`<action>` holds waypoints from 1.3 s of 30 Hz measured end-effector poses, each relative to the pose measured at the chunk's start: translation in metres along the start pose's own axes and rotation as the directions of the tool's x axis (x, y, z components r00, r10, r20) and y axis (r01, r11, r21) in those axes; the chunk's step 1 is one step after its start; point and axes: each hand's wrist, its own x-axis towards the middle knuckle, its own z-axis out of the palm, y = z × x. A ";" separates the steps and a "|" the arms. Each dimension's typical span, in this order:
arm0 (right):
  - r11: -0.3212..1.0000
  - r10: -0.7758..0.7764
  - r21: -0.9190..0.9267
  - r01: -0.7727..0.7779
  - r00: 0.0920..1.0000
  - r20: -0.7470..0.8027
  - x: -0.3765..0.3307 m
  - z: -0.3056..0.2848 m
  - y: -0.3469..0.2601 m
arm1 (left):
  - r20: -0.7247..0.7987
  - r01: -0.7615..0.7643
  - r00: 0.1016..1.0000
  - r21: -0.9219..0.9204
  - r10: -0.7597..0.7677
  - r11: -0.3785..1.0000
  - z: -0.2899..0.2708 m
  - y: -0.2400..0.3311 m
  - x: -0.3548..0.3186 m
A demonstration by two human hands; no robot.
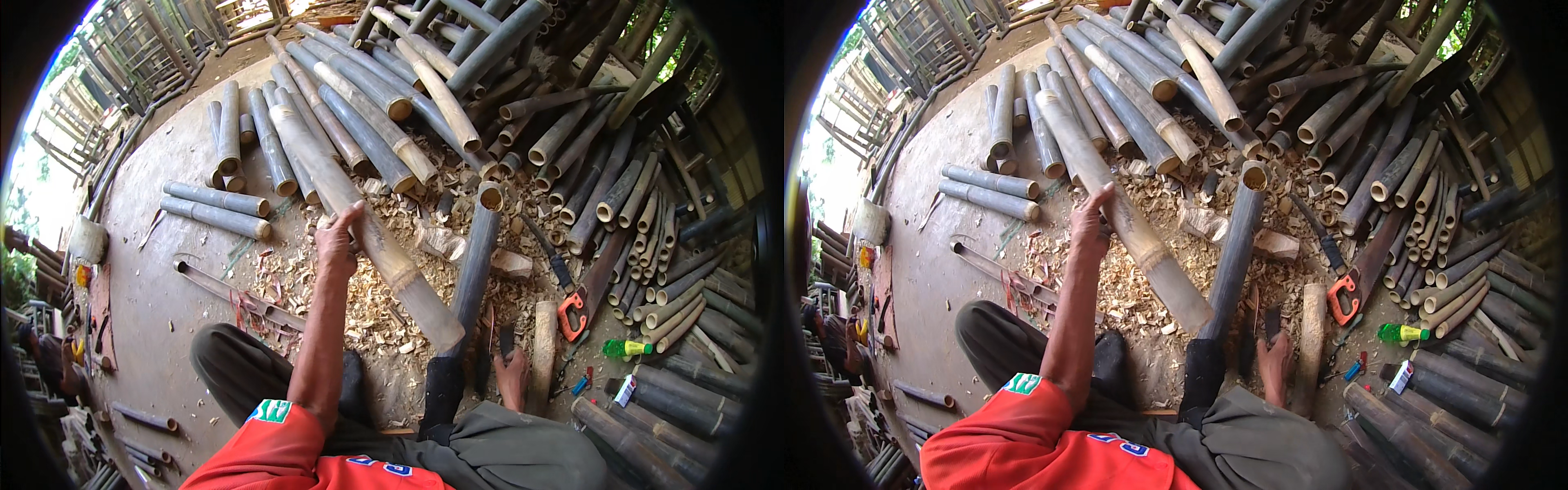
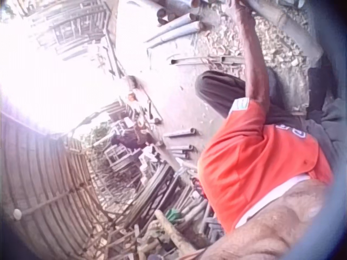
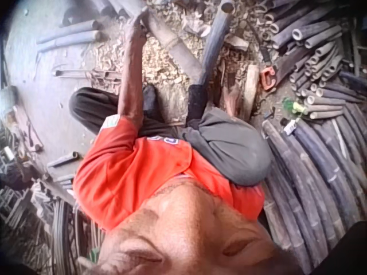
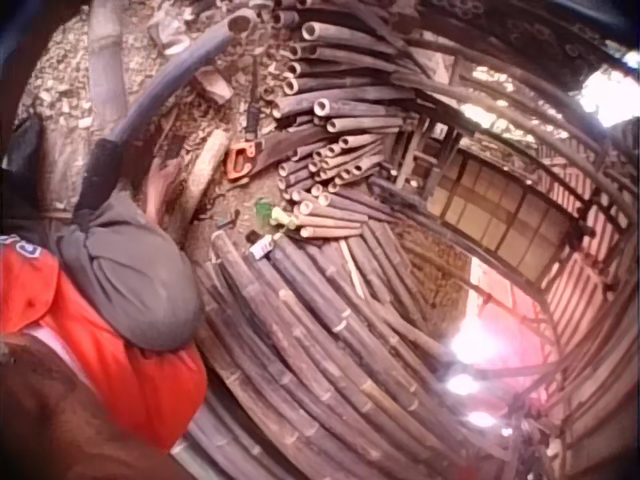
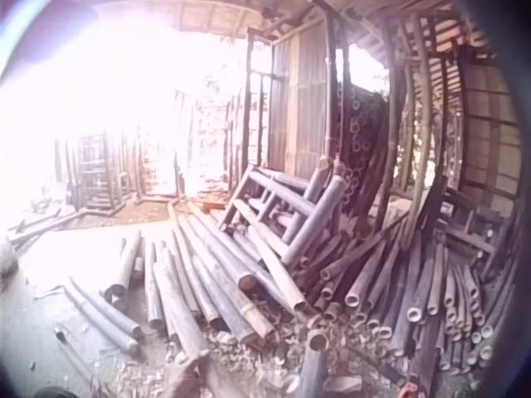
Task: The person holds a section of bamboo and uses a small blade to scrape the exterior surface, then uses a larger wooden piece to hammer a chisel-like tool through the bamboo to create a hole.
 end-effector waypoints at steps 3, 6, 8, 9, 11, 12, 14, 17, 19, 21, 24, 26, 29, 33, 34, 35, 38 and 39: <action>0.992 0.033 -0.125 -0.031 0.999 0.017 -0.028 -0.008 -0.003 | 0.172 0.083 0.981 0.024 -0.086 0.996 0.003 -0.021 0.003; 0.992 0.093 -0.089 -0.089 0.995 0.037 -0.029 -0.009 -0.028 | 0.332 0.158 0.935 -0.082 -0.122 0.984 0.003 -0.017 -0.007; 0.993 0.088 -0.072 -0.090 0.996 -0.033 -0.028 -0.015 -0.023 | 0.377 0.185 0.913 -0.045 -0.154 0.982 0.016 -0.026 -0.009; 0.993 0.076 -0.089 -0.079 0.996 -0.037 -0.028 -0.016 -0.021 | 0.392 0.187 0.906 -0.027 -0.162 0.982 0.019 -0.027 -0.010; 0.992 0.046 -0.119 -0.049 0.998 -0.035 -0.028 -0.017 -0.021 | 0.354 0.155 0.924 0.000 -0.145 0.988 0.022 -0.029 -0.012; 0.988 -0.019 -0.152 0.013 0.999 -0.037 -0.029 -0.016 -0.023 | 0.350 0.148 0.925 0.029 -0.149 0.989 0.020 -0.029 -0.012; 0.967 -0.148 -0.216 0.137 0.988 -0.036 -0.035 -0.010 -0.029 | 0.333 0.127 0.931 0.098 -0.153 0.987 0.016 -0.030 -0.014; 0.939 -0.008 -0.338 0.069 0.984 0.179 -0.047 -0.005 -0.044 | 0.364 0.109 0.920 0.118 -0.145 0.987 0.015 -0.032 -0.010; 0.942 0.054 -0.333 0.032 0.968 0.244 -0.049 0.003 -0.040 | 0.400 0.131 0.904 0.076 -0.151 0.988 0.013 -0.034 -0.008; 0.959 0.096 -0.283 -0.024 0.965 0.244 -0.053 0.012 -0.036 | 0.458 0.157 0.880 -0.027 -0.128 0.987 0.014 -0.035 -0.010; 0.973 0.092 -0.231 -0.029 0.959 0.267 -0.051 0.016 -0.024 | 0.537 0.187 0.834 -0.067 -0.123 0.980 0.021 -0.034 -0.013; 0.967 0.131 -0.249 -0.063 0.954 0.270 -0.050 0.020 -0.022 | 0.572 0.216 0.810 -0.084 -0.131 0.973 0.023 -0.031 -0.018; 0.965 0.143 -0.251 -0.074 0.952 0.272 -0.048 0.019 -0.028 | 0.583 0.322 0.788 -0.115 -0.199 0.940 0.010 -0.032 -0.015; 0.977 0.125 -0.196 -0.079 0.963 0.239 -0.051 0.018 -0.029 | 0.603 0.214 0.790 -0.101 -0.111 0.972 0.002 -0.035 -0.010; 0.980 0.127 -0.182 -0.082 0.960 0.250 -0.051 0.017 -0.029 | 0.611 0.193 0.785 -0.085 -0.102 0.978 0.002 -0.035 -0.011; 0.982 0.129 -0.168 -0.088 0.958 0.257 -0.049 0.015 -0.031 | 0.622 0.172 0.777 -0.071 -0.091 0.983 0.004 -0.034 -0.012; 0.978 0.207 -0.062 -0.197 0.936 0.285 -0.042 0.005 -0.036 | 0.665 0.189 0.740 -0.066 -0.098 0.980 0.009 -0.028 -0.018; 0.969 0.238 -0.014 -0.245 0.925 0.297 -0.040 0.002 -0.039 | 0.679 0.196 0.728 -0.072 -0.096 0.978 0.011 -0.025 -0.019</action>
